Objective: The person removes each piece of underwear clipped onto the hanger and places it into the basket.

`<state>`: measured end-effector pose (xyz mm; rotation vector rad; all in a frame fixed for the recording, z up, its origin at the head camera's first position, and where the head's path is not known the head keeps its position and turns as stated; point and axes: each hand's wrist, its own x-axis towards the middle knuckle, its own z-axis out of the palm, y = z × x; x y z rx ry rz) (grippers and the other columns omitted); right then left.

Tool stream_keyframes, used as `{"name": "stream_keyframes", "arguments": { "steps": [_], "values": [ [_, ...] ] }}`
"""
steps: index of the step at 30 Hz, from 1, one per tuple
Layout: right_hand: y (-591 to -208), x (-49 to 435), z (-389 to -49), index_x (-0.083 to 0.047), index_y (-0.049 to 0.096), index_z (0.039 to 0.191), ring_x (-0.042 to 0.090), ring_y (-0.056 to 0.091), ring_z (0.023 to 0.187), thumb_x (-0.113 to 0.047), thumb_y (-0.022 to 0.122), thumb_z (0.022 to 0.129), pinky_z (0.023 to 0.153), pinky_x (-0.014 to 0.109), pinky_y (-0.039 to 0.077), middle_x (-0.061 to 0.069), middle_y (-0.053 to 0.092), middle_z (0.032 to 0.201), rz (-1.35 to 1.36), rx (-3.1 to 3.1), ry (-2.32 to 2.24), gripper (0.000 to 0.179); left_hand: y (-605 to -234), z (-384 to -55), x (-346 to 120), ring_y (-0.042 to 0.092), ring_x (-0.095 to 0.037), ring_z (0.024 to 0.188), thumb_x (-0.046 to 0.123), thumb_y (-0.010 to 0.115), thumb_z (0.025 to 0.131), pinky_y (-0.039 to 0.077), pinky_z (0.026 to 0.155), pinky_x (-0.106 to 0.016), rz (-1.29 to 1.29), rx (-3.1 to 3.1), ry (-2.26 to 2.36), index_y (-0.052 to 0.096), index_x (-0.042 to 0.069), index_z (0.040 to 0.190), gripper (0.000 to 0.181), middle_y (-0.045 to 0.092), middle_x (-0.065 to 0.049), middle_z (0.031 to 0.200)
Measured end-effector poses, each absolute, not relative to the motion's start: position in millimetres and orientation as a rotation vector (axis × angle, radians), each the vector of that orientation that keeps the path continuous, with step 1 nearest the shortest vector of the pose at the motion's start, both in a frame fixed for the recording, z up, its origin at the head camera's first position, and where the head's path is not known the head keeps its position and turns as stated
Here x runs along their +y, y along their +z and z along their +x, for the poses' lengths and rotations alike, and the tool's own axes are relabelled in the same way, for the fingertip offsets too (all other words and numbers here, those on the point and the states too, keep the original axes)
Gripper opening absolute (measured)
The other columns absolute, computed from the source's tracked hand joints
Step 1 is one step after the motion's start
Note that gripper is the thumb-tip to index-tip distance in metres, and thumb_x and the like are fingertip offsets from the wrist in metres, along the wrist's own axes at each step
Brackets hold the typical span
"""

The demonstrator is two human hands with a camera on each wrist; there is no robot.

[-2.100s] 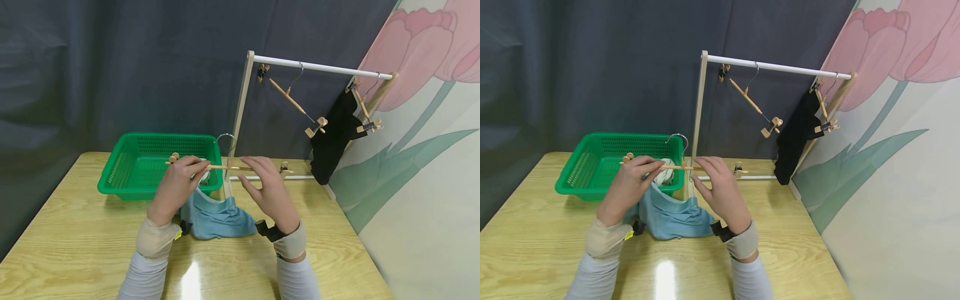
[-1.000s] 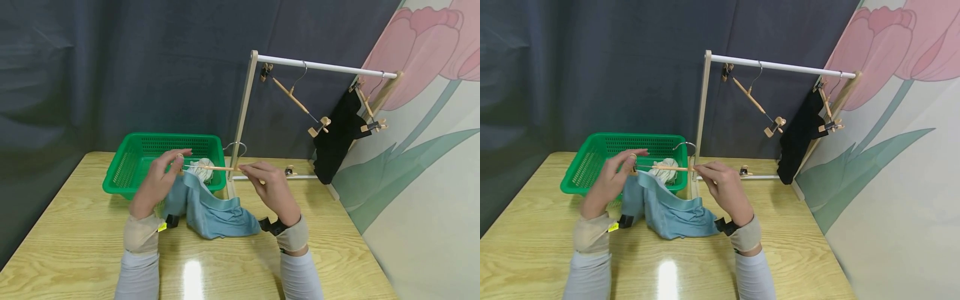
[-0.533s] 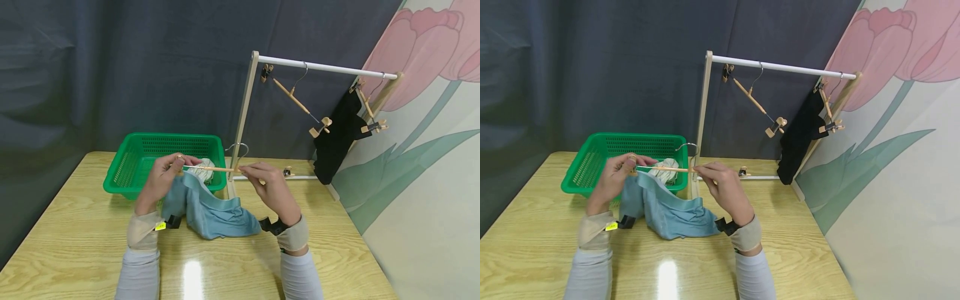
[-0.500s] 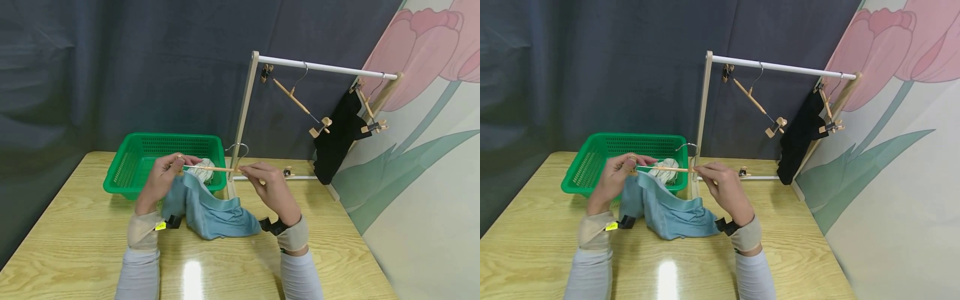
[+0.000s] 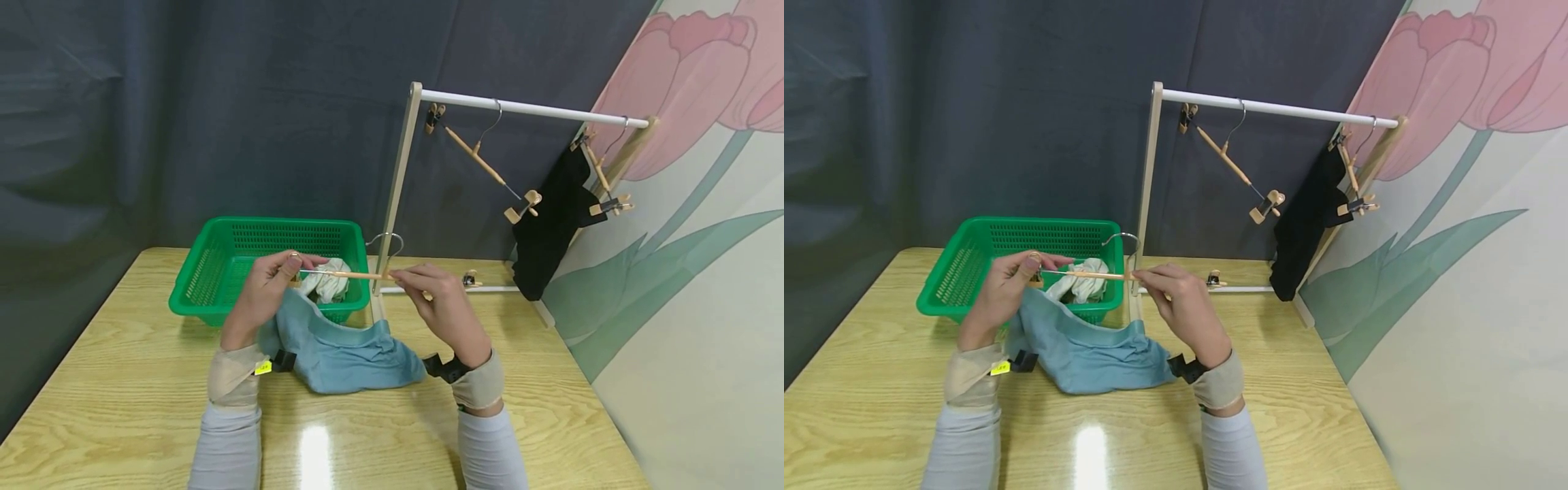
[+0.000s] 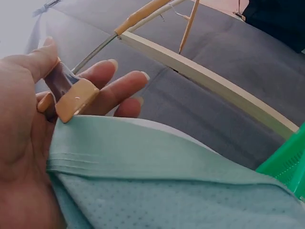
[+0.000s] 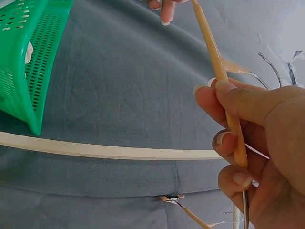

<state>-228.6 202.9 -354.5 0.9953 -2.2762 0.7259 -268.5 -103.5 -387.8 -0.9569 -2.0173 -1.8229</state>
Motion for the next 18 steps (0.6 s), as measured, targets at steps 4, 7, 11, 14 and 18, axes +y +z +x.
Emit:
{"name": "stream_keyframes", "arguments": {
  "steps": [4, 7, 11, 14, 18],
  "values": [
    [-352.9, 202.0, -228.9, -0.008, 0.076, 0.122, 0.016, 0.069, 0.089, 0.000, 0.069, 0.094, 0.062, 0.029, 0.053, 0.006, 0.076, 0.110, 1.003, -2.278, 0.724, 0.029, -385.1, -266.4, -104.7, 0.062, -0.005, 0.115, 0.011, 0.041, 0.110, 0.045, 0.094, -0.025, -0.953, -2.028, -1.787, 0.065, 0.001, 0.093, 0.032, 0.073, 0.014, 0.117],
    [-352.4, 201.5, -228.4, -0.007, 0.076, 0.121, 0.017, 0.070, 0.090, 0.000, 0.070, 0.094, 0.064, 0.027, 0.054, 0.007, 0.076, 0.109, 1.008, -2.273, 0.728, 0.028, -383.1, -264.3, -105.3, 0.062, -0.006, 0.112, 0.011, 0.041, 0.110, 0.048, 0.086, -0.025, -0.940, -2.033, -1.746, 0.067, 0.001, 0.093, 0.032, 0.073, 0.015, 0.117],
    [-352.8, 201.3, -228.1, -0.006, 0.076, 0.120, 0.018, 0.070, 0.091, 0.000, 0.069, 0.094, 0.065, 0.029, 0.055, 0.007, 0.076, 0.109, 1.011, -2.263, 0.730, 0.027, -382.6, -262.9, -106.3, 0.062, -0.010, 0.107, 0.013, 0.041, 0.111, 0.050, 0.077, -0.028, -0.917, -2.067, -1.708, 0.069, 0.001, 0.095, 0.035, 0.075, 0.003, 0.117],
    [-353.7, 201.5, -227.6, -0.006, 0.076, 0.120, 0.017, 0.070, 0.089, 0.001, 0.070, 0.094, 0.063, 0.030, 0.055, 0.007, 0.076, 0.108, 1.007, -2.251, 0.721, 0.028, -382.6, -262.5, -107.3, 0.060, -0.012, 0.107, 0.016, 0.040, 0.111, 0.049, 0.079, -0.030, -0.913, -2.108, -1.722, 0.071, 0.001, 0.100, 0.037, 0.074, -0.008, 0.118],
    [-354.1, 202.1, -227.0, -0.007, 0.076, 0.121, 0.017, 0.070, 0.083, 0.001, 0.071, 0.093, 0.060, 0.028, 0.053, 0.007, 0.076, 0.107, 0.993, -2.247, 0.698, 0.029, -384.3, -265.2, -107.0, 0.059, -0.012, 0.107, 0.017, 0.038, 0.112, 0.047, 0.081, -0.031, -0.918, -2.137, -1.775, 0.070, 0.000, 0.102, 0.038, 0.074, -0.010, 0.116]
  ]
}}
